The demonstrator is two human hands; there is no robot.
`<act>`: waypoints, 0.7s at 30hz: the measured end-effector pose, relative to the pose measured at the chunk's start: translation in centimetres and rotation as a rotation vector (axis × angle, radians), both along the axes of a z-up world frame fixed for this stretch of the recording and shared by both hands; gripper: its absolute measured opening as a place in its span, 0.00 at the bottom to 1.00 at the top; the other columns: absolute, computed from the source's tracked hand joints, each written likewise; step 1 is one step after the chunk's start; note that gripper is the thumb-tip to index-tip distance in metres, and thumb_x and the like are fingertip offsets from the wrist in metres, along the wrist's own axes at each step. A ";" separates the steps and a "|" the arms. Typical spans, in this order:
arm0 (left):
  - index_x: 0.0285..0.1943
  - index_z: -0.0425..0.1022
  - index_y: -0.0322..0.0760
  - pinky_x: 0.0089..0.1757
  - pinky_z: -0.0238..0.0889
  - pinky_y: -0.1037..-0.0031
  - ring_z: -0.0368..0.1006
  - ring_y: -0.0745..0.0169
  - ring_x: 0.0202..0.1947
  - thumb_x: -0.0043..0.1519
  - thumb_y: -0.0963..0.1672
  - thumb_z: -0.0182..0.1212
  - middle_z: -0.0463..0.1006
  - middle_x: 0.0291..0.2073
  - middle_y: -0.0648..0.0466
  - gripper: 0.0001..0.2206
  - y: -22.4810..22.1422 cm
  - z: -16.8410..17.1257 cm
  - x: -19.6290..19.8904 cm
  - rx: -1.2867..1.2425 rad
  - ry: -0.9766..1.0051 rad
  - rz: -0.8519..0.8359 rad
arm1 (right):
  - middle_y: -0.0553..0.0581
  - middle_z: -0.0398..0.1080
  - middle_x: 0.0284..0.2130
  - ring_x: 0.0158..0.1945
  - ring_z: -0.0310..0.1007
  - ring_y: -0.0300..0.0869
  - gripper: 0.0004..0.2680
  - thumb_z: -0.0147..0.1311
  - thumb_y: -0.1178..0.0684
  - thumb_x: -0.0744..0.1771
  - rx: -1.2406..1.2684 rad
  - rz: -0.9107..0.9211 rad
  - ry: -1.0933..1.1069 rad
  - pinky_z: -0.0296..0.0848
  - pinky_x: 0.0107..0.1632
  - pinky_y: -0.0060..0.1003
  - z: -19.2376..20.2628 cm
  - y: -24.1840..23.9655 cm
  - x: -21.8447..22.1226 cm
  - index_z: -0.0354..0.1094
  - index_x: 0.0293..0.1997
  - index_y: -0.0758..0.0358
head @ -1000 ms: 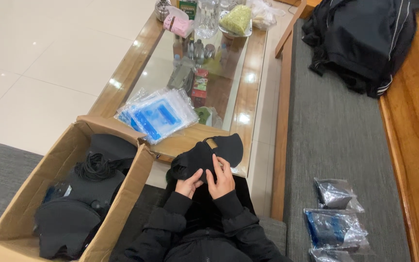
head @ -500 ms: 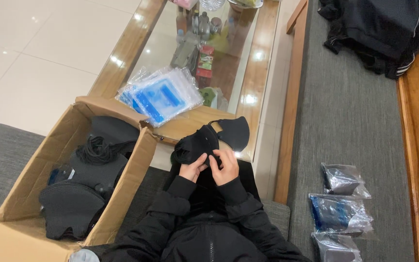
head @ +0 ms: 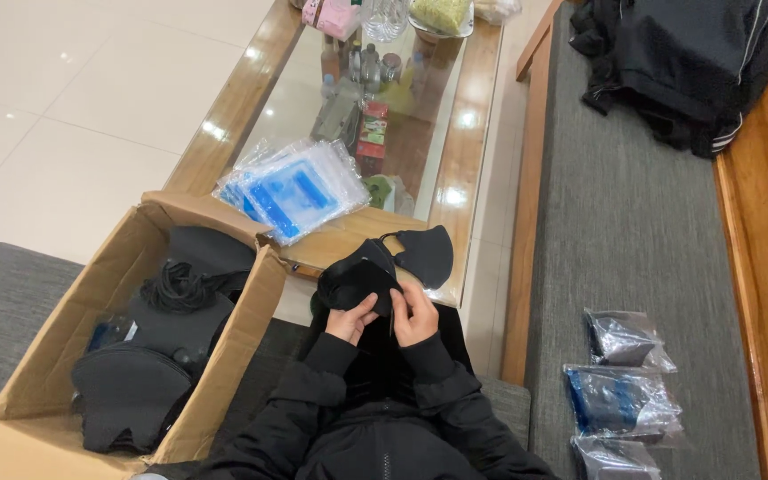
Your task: Inspecting and unfolding black face masks from a cardboard box on a table
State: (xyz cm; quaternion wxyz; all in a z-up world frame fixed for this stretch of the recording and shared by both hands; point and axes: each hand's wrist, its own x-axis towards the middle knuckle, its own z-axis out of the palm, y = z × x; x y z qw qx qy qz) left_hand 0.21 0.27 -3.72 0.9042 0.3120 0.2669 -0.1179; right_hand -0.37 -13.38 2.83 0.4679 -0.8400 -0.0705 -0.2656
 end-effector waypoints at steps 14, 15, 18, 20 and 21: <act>0.62 0.76 0.43 0.53 0.75 0.54 0.78 0.40 0.51 0.59 0.38 0.69 0.79 0.57 0.47 0.21 0.9 4.8 -0.5 -0.036 -0.054 0.072 | 0.63 0.72 0.17 0.07 0.65 0.45 0.06 0.60 0.55 0.67 0.757 -0.175 0.564 0.64 0.10 0.31 -5.9 -6.8 6.1 0.69 0.44 0.64; 0.61 0.77 0.42 0.52 0.76 0.53 0.78 0.39 0.51 0.59 0.37 0.69 0.79 0.56 0.45 0.20 1.0 5.2 -0.5 -0.059 -0.052 0.063 | 0.63 0.71 0.15 0.07 0.65 0.44 0.06 0.59 0.55 0.67 0.718 -0.205 0.603 0.64 0.10 0.31 -5.5 -6.8 6.1 0.70 0.44 0.65; 0.61 0.77 0.41 0.52 0.76 0.52 0.77 0.38 0.52 0.59 0.37 0.69 0.79 0.56 0.43 0.20 1.0 4.6 -0.5 -0.079 -0.056 0.055 | 0.61 0.71 0.13 0.06 0.64 0.43 0.08 0.60 0.54 0.67 0.643 -0.250 0.664 0.64 0.10 0.31 -4.4 -6.8 6.1 0.70 0.45 0.65; 0.62 0.76 0.40 0.52 0.75 0.52 0.77 0.38 0.52 0.59 0.37 0.69 0.78 0.57 0.43 0.20 0.9 4.8 -0.7 -0.077 -0.067 0.055 | 0.60 0.72 0.13 0.06 0.64 0.43 0.08 0.60 0.53 0.66 0.605 -0.263 0.682 0.64 0.11 0.30 -3.8 -6.9 6.0 0.71 0.46 0.64; 0.62 0.76 0.41 0.53 0.74 0.53 0.77 0.38 0.52 0.59 0.37 0.69 0.78 0.57 0.45 0.21 0.8 5.5 -0.8 -0.063 -0.039 0.050 | 0.57 0.71 0.12 0.08 0.67 0.42 0.12 0.61 0.49 0.66 0.485 -0.288 0.728 0.66 0.14 0.31 -3.5 -7.1 6.0 0.69 0.52 0.62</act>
